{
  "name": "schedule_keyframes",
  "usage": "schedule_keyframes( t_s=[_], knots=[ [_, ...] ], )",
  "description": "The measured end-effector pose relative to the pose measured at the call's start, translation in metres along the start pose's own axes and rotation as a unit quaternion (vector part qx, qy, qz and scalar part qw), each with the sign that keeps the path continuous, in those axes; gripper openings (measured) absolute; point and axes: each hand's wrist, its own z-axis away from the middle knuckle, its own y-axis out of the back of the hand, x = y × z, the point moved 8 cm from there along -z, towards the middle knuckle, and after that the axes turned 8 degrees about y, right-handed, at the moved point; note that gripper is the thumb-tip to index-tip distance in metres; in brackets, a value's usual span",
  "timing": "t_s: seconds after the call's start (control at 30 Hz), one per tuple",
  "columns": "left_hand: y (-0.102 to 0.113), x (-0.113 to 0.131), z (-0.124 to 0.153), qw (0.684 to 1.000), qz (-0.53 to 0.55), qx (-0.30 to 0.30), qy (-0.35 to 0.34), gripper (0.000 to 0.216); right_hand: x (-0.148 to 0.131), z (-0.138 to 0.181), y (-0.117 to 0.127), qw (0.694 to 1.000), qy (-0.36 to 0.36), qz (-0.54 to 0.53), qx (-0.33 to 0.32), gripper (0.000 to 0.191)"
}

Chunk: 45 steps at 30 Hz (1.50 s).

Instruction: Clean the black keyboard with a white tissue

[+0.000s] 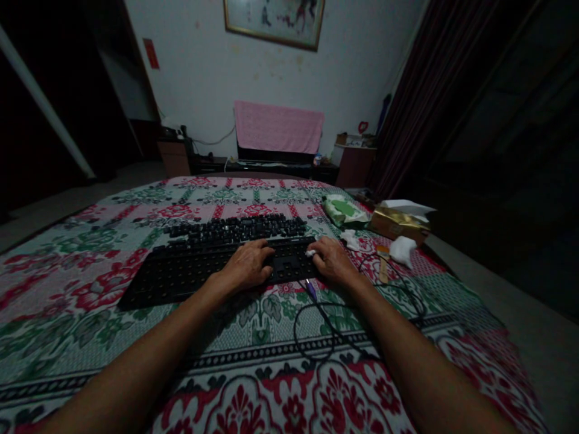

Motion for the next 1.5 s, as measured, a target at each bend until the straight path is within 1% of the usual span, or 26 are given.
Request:
schedule_keyframes(
  t_s=[0.1,0.2,0.3,0.4,0.63,0.8,0.97,1.13,1.33,1.5],
  knots=[
    [0.002,0.012,-0.008,0.999,-0.009,-0.028,-0.019,0.045,0.000,-0.001,0.001,1.000,-0.002,0.006,-0.008,0.024],
    [-0.001,0.016,-0.012,0.999,0.002,-0.047,-0.020,0.049,-0.002,-0.002,0.002,1.000,0.002,0.005,-0.023,0.022],
    [-0.003,0.014,-0.012,0.999,0.016,-0.029,-0.011,0.051,-0.003,-0.002,0.004,0.999,-0.002,0.003,-0.034,0.020],
    [-0.005,0.013,-0.010,1.000,0.024,-0.012,-0.017,0.051,-0.004,-0.002,0.005,0.999,-0.010,0.003,-0.037,0.023],
    [-0.006,0.015,-0.012,0.999,0.028,-0.003,-0.029,0.042,-0.003,-0.001,0.004,0.999,-0.013,0.005,-0.041,0.025],
    [-0.010,0.011,-0.014,1.000,0.024,0.016,-0.008,0.052,-0.003,-0.001,0.005,0.999,-0.021,0.017,-0.036,0.023],
    [-0.010,0.013,-0.012,0.999,0.026,0.015,-0.018,0.049,-0.005,-0.001,0.006,0.999,-0.022,0.022,-0.035,0.021],
    [-0.006,0.014,-0.009,0.999,0.023,0.022,-0.016,0.048,-0.002,-0.001,0.010,0.999,-0.042,0.014,-0.016,0.020],
    [-0.006,0.014,-0.010,0.999,0.022,0.023,-0.016,0.048,-0.009,-0.002,0.008,0.999,0.004,0.021,-0.030,0.019],
    [-0.006,0.015,-0.009,0.999,0.021,0.023,-0.016,0.048,-0.008,-0.003,0.005,0.999,-0.014,0.033,-0.039,0.020]
  ],
)
